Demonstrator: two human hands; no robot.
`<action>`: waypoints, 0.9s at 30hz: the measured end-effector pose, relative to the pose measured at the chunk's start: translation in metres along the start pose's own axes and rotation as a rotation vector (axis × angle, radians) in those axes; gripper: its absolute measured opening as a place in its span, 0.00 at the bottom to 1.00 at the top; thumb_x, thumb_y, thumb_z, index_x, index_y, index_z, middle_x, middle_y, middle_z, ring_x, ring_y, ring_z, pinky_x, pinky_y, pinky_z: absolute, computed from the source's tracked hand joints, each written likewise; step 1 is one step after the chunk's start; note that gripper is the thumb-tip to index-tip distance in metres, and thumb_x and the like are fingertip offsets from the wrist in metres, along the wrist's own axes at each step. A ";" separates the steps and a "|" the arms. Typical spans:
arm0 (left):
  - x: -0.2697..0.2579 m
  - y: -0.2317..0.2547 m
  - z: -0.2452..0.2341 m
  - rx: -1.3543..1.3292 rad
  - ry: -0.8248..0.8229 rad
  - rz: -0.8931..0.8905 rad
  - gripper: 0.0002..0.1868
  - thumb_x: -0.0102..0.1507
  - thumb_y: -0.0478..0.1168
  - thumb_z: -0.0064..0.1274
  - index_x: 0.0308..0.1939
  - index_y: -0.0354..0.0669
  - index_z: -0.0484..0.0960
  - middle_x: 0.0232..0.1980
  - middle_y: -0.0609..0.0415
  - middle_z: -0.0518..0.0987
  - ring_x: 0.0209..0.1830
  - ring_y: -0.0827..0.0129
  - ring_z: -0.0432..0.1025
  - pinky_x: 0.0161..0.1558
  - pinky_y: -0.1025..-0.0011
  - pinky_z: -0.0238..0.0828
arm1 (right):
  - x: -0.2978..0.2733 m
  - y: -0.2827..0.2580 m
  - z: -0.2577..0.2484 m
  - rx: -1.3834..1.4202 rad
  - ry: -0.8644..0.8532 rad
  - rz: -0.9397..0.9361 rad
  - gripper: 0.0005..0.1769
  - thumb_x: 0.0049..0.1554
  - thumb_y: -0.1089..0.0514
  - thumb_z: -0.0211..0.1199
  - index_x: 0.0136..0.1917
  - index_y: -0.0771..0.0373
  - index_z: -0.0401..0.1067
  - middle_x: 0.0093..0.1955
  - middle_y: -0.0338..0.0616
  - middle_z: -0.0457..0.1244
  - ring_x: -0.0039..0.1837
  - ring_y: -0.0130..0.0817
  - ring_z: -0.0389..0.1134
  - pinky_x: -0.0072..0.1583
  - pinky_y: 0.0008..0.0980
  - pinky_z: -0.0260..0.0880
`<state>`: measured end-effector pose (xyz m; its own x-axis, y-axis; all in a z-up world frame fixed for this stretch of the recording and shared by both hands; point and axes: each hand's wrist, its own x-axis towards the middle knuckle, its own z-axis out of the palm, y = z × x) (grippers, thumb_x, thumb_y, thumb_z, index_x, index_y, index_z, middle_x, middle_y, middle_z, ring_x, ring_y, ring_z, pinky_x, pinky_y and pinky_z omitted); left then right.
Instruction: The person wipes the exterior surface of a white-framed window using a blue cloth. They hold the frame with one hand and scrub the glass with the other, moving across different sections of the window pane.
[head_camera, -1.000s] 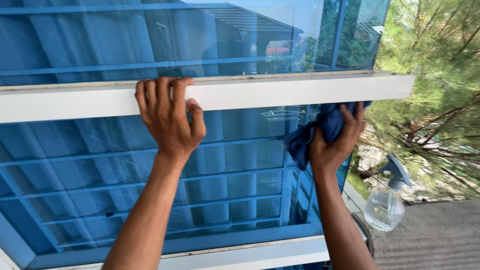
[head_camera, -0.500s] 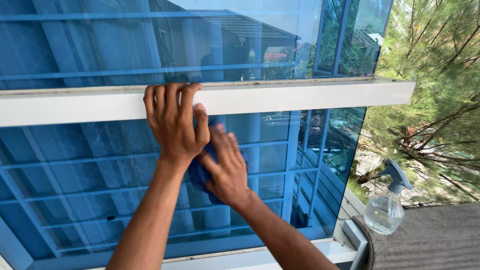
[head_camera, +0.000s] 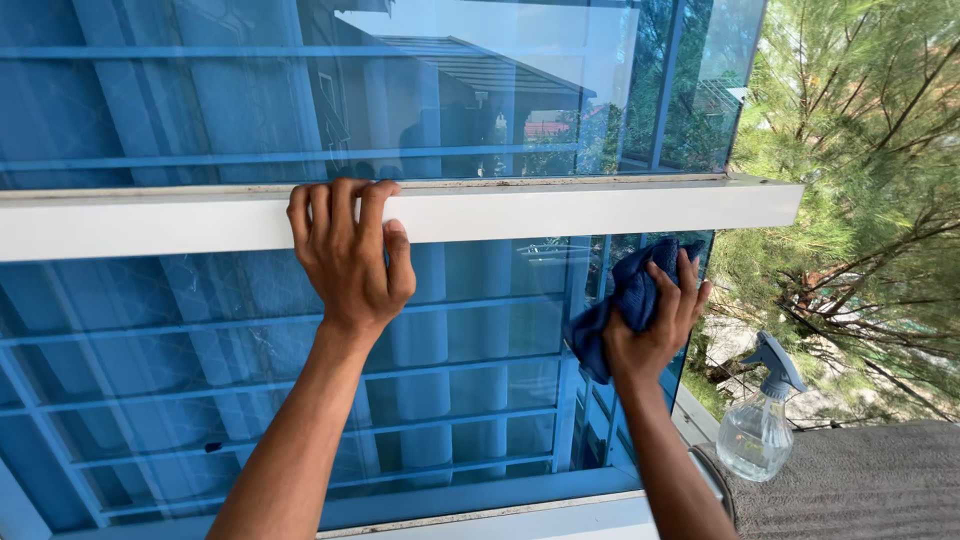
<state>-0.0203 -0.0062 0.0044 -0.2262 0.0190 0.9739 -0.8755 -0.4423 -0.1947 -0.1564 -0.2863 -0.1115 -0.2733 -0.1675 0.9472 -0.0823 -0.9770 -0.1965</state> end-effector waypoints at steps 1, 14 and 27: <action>0.000 0.001 0.000 0.001 0.004 0.003 0.15 0.62 0.40 0.44 0.48 0.37 0.80 0.46 0.45 0.75 0.47 0.53 0.67 0.64 0.52 0.58 | -0.001 -0.008 0.006 0.057 0.055 0.098 0.28 0.51 0.67 0.64 0.66 0.61 0.69 0.79 0.58 0.56 0.83 0.59 0.53 0.83 0.57 0.42; -0.001 -0.010 -0.015 -0.014 -0.082 0.092 0.20 0.74 0.47 0.39 0.56 0.37 0.80 0.51 0.46 0.77 0.53 0.53 0.70 0.68 0.50 0.58 | -0.087 -0.166 0.047 0.283 -0.623 -0.614 0.40 0.42 0.60 0.74 0.69 0.55 0.72 0.82 0.57 0.53 0.85 0.51 0.49 0.82 0.57 0.46; 0.002 0.000 0.000 0.012 0.020 0.018 0.15 0.61 0.40 0.45 0.47 0.38 0.80 0.45 0.46 0.76 0.47 0.54 0.67 0.63 0.52 0.59 | 0.002 0.014 -0.007 0.101 0.052 0.223 0.27 0.54 0.62 0.64 0.66 0.62 0.67 0.80 0.57 0.55 0.84 0.56 0.54 0.84 0.57 0.44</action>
<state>-0.0200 -0.0063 0.0060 -0.2502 0.0287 0.9678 -0.8660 -0.4536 -0.2104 -0.1649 -0.2998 -0.1144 -0.3229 -0.3757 0.8687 0.0808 -0.9254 -0.3703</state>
